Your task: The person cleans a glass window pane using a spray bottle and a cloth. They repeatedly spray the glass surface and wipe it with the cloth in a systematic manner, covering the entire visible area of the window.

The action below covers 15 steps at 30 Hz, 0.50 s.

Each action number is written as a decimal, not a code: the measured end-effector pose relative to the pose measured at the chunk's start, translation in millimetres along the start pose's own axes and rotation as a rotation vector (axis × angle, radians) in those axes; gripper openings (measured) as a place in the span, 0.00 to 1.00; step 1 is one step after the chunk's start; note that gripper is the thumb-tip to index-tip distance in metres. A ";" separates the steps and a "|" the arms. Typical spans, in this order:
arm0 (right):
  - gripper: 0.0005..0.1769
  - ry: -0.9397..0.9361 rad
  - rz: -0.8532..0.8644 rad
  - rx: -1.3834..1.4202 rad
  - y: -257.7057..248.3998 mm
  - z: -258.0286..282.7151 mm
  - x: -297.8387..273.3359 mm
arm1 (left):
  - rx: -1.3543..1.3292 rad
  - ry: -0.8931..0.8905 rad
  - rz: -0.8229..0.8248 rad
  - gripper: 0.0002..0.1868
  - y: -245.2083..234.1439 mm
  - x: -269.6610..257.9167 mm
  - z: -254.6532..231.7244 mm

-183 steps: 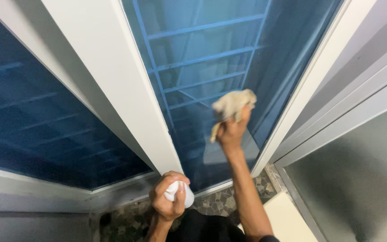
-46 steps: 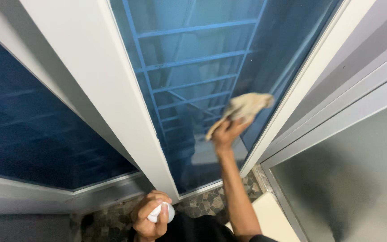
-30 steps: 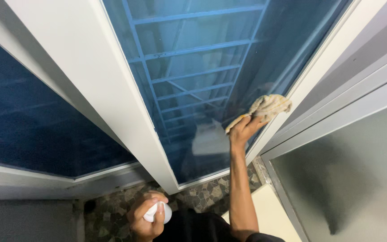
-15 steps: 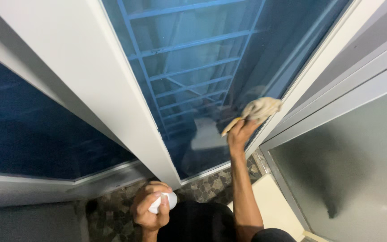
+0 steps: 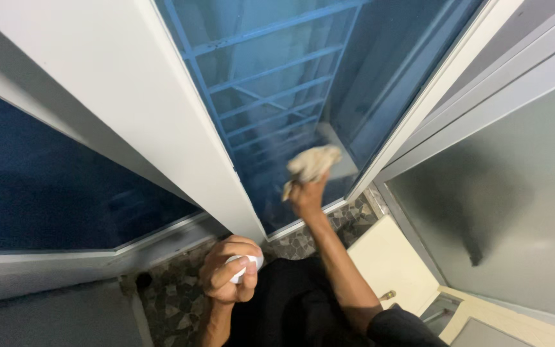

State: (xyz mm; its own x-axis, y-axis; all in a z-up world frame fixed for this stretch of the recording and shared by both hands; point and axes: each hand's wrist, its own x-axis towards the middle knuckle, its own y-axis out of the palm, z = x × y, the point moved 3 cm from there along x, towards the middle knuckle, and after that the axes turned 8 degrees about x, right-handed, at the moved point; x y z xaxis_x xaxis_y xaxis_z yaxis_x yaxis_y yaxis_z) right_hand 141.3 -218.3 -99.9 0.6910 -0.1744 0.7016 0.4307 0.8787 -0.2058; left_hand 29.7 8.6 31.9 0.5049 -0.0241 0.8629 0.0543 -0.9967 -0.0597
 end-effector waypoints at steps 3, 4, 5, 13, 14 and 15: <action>0.16 0.160 -0.329 -0.206 -63.6 -80.9 23.3 | 0.051 -0.062 -0.018 0.19 -21.8 -17.1 -0.6; 0.15 0.124 -0.422 -0.385 -75.5 -91.7 26.2 | 0.065 -0.093 -0.033 0.19 -26.3 -24.0 0.5; 0.18 0.201 -0.452 -0.312 -75.0 -98.5 20.9 | 0.070 -0.119 -0.048 0.20 -27.1 -30.2 4.5; 0.21 -0.423 0.026 -0.296 56.8 65.7 -28.9 | -0.102 -0.057 -0.023 0.18 -0.1 -17.9 11.9; 0.21 -0.365 0.100 -0.274 56.8 69.6 -24.5 | -0.088 -0.024 0.019 0.18 -0.8 -13.5 9.5; 0.22 -0.308 0.174 -0.248 58.0 69.2 -23.5 | -0.111 -0.005 0.019 0.17 -2.4 -10.0 8.0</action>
State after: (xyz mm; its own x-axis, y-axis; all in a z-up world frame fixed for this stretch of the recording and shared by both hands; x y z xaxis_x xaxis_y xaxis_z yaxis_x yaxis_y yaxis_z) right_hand 109.8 -132.5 -81.1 0.5761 0.1409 0.8051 0.4753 0.7436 -0.4703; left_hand 31.5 11.8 19.4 0.5095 -0.0427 0.8594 -0.0510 -0.9985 -0.0194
